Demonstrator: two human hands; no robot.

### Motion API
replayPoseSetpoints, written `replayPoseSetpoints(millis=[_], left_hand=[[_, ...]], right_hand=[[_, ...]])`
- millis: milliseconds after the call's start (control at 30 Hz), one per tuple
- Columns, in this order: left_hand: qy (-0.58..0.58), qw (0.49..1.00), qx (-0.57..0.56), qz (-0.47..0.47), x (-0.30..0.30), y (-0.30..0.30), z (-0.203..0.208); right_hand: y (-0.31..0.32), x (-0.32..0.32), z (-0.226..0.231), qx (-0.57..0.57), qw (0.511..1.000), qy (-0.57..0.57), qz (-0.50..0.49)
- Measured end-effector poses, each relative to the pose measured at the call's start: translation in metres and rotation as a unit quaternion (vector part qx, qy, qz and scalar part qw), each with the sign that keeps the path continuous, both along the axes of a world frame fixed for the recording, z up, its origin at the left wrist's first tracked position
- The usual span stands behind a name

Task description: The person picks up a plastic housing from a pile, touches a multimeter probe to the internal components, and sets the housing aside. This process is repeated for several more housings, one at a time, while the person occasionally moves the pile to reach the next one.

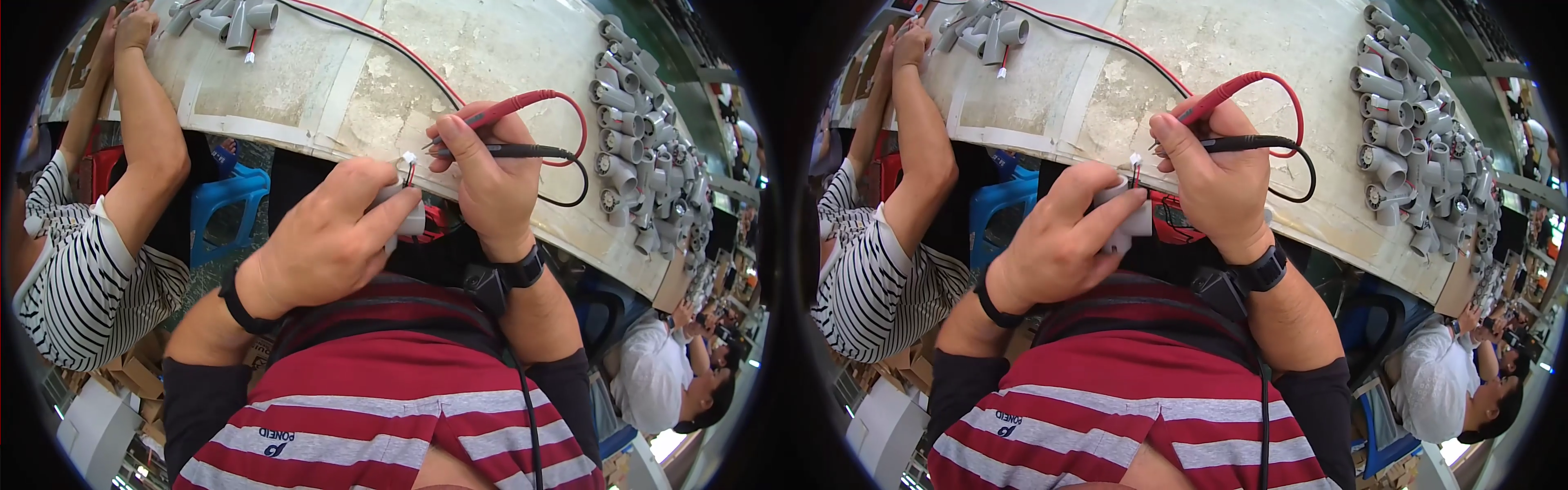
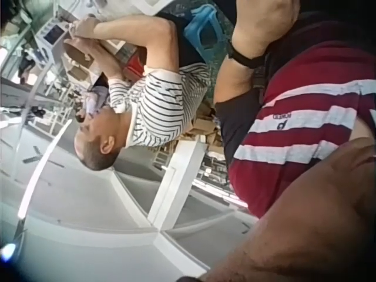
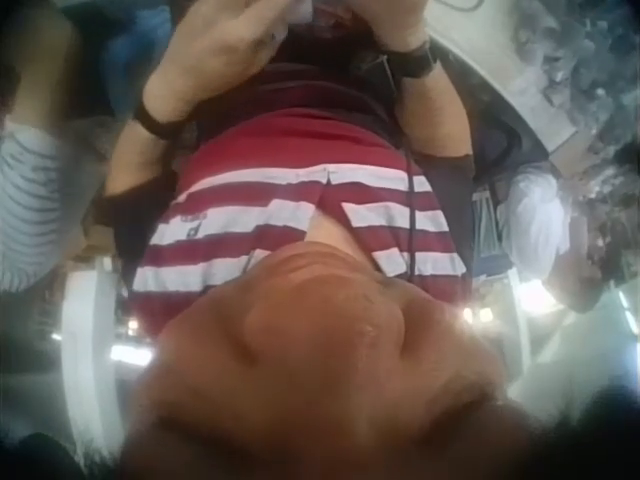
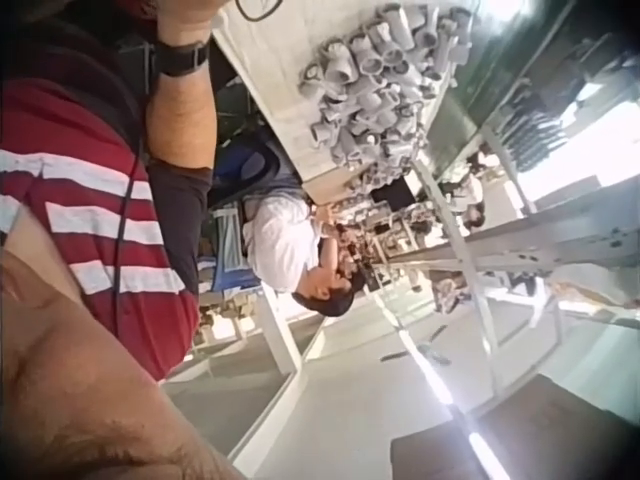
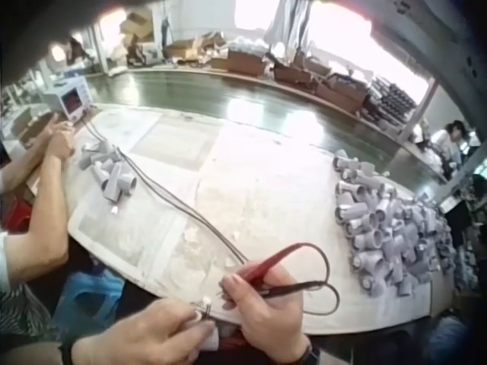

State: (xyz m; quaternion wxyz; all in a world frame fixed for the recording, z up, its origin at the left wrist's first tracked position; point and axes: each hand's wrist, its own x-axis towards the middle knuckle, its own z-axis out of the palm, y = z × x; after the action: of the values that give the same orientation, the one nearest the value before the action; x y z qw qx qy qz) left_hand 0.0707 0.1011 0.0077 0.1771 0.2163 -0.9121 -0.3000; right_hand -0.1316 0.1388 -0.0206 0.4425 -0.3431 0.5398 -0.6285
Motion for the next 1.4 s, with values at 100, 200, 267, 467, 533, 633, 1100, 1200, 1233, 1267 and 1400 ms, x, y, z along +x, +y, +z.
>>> replayPoseSetpoints(millis=[100,200,267,467,533,633,1100,1200,1233,1267,1400], left_hand=[[-0.053,0.993,-0.095,-0.051,-0.007,-0.01,0.0],[-0.11,0.977,-0.156,-0.095,-0.011,-0.013,0.0],[-0.129,0.968,-0.189,-0.107,-0.012,-0.013,-0.002],[-0.121,0.966,-0.213,-0.089,-0.014,-0.01,-0.004],[-0.133,0.969,-0.186,-0.089,-0.013,-0.01,0.0],[-0.159,0.965,-0.179,-0.112,-0.013,-0.019,0.014],[-0.235,0.905,-0.271,-0.231,-0.027,-0.122,0.035],[-0.123,0.976,-0.14,-0.114,-0.013,-0.105,0.029],[-0.06,0.994,-0.071,-0.054,-0.011,-0.099,0.024],[-0.062,0.994,-0.073,-0.055,-0.011,-0.093,0.016],[-0.05,0.939,0.052,0.337,-0.025,-0.069,-0.01]], right_hand=[[-0.002,-0.005,-0.003,0.009,1.0,-0.012,0.003],[-0.003,-0.006,-0.005,0.018,1.0,-0.012,0.008],[-0.004,-0.005,-0.007,0.026,1.0,-0.004,0.015],[-0.001,-0.005,-0.008,0.046,0.996,0.065,0.034],[-0.001,-0.004,-0.006,0.035,0.998,0.047,0.023],[-0.002,-0.005,-0.007,0.017,0.998,0.058,0.01],[-0.004,-0.035,0.002,0.014,1.0,0.002,-0.022],[0.002,-0.04,-0.004,0.017,0.999,-0.018,-0.033],[0.003,-0.041,-0.004,0.016,0.999,-0.02,-0.035],[0.002,-0.041,-0.005,0.01,0.999,-0.024,-0.03],[-0.002,-0.04,-0.003,0.003,0.999,-0.032,-0.016]])
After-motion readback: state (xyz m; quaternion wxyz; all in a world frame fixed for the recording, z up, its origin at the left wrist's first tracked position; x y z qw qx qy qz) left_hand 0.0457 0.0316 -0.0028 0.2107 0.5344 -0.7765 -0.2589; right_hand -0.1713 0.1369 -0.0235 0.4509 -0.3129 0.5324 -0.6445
